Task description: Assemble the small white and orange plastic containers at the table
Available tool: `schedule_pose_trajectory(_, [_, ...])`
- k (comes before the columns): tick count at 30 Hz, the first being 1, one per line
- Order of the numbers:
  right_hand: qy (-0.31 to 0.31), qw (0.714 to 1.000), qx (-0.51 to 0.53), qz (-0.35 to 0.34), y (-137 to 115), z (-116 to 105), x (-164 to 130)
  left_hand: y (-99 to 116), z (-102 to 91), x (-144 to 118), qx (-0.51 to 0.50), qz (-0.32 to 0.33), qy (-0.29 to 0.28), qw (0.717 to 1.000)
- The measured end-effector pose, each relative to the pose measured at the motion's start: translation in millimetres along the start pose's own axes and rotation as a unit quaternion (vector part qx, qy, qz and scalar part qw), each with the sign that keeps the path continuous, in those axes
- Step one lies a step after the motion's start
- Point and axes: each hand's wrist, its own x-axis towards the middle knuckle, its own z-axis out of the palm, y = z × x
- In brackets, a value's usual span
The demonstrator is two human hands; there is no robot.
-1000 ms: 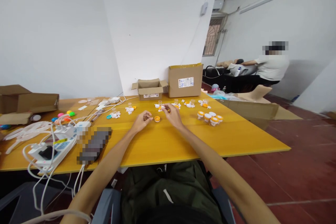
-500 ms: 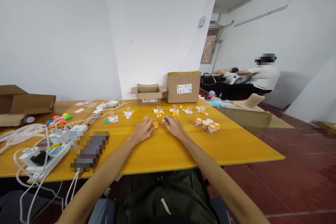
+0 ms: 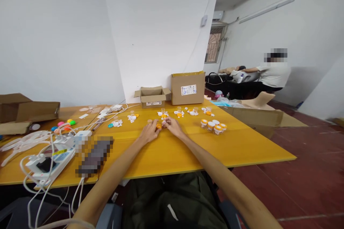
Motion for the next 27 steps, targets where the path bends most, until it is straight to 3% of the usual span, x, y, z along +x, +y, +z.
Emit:
schedule_pose_trajectory(14, [-0.028, 0.999, 0.029, -0.012, -5, -1, -3, -4, -5.8, 4, -0.145, 0.017, -0.003, 0.989])
schedule_pose_trajectory(21, [0.028, 0.998, 0.061, 0.012, -7, 9, -1, -4, -6.7, 4, -0.173, 0.004, -0.007, 0.985])
schedule_pose_trajectory(27, [0.033, 0.999, 0.044, 0.0, -8, 5, -7, -1, -7.3, 5, -0.188, -0.002, -0.006, 0.982])
